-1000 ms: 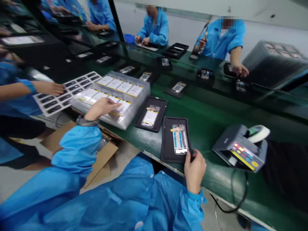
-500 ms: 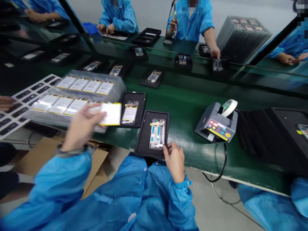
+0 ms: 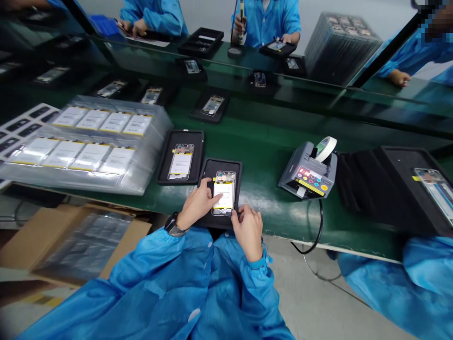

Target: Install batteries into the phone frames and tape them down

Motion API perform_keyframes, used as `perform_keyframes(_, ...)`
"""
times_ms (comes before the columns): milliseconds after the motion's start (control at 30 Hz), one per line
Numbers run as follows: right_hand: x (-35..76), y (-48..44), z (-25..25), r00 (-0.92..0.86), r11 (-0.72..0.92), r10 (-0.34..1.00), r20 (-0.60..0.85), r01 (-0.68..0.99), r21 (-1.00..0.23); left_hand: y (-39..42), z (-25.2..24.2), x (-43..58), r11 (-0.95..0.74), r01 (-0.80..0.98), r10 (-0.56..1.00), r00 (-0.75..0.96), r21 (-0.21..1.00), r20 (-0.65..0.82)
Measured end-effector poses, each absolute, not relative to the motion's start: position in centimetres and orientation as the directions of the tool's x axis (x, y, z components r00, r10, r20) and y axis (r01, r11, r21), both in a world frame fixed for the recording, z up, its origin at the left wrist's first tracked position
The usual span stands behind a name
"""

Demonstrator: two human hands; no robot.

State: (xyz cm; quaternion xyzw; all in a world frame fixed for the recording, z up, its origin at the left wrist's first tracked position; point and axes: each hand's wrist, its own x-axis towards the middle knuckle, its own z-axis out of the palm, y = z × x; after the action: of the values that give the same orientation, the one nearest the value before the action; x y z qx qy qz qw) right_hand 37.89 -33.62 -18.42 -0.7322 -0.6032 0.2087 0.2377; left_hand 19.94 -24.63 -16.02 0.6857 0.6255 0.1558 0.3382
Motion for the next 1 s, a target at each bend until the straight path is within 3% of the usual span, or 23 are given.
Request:
perform_keyframes(67,37.9,-33.6,-18.5,0.175,-0.147,0.984,-0.013,0.782,-0.606,-24.4,-16.0,19.7,0.085,0.693,0.941,0.18,0.716,-0.286)
perform_keyframes(167,37.9,-33.6,-18.6,0.166,-0.129,0.986,0.004,0.785,-0.606,-23.9,-16.4,19.4,0.292,0.455,0.874,0.232,0.842,-0.428)
perform_keyframes(300,38.0,-33.5,-18.7,0.152,-0.123,0.988,-0.003,0.79,-0.601,-23.1,-16.3,19.3,0.469,0.264,0.796,0.287,0.842,-0.533)
perform_keyframes(433,38.1,-33.5,-18.7,0.142,-0.107,0.99,0.009,0.787,-0.608,-22.4,-15.5,19.6,0.396,0.286,0.838,0.276,0.873,-0.471)
perform_keyframes(567,38.1,-33.5,-18.8,0.143,-0.101,0.989,0.021,0.788,-0.607,-21.3,-14.9,20.1,0.466,0.291,0.777,0.316,0.836,-0.544)
perform_keyframes(800,38.1,-33.6,-19.2,0.149,-0.093,0.988,0.037,0.771,-0.629,-21.2,-14.2,20.8,0.371,0.409,0.822,0.274,0.834,-0.5)
perform_keyframes(1000,38.2,-33.6,-19.2,0.155,-0.087,0.986,0.054,0.77,-0.632,-21.4,-13.8,20.8,0.429,0.334,0.768,0.353,0.839,-0.534)
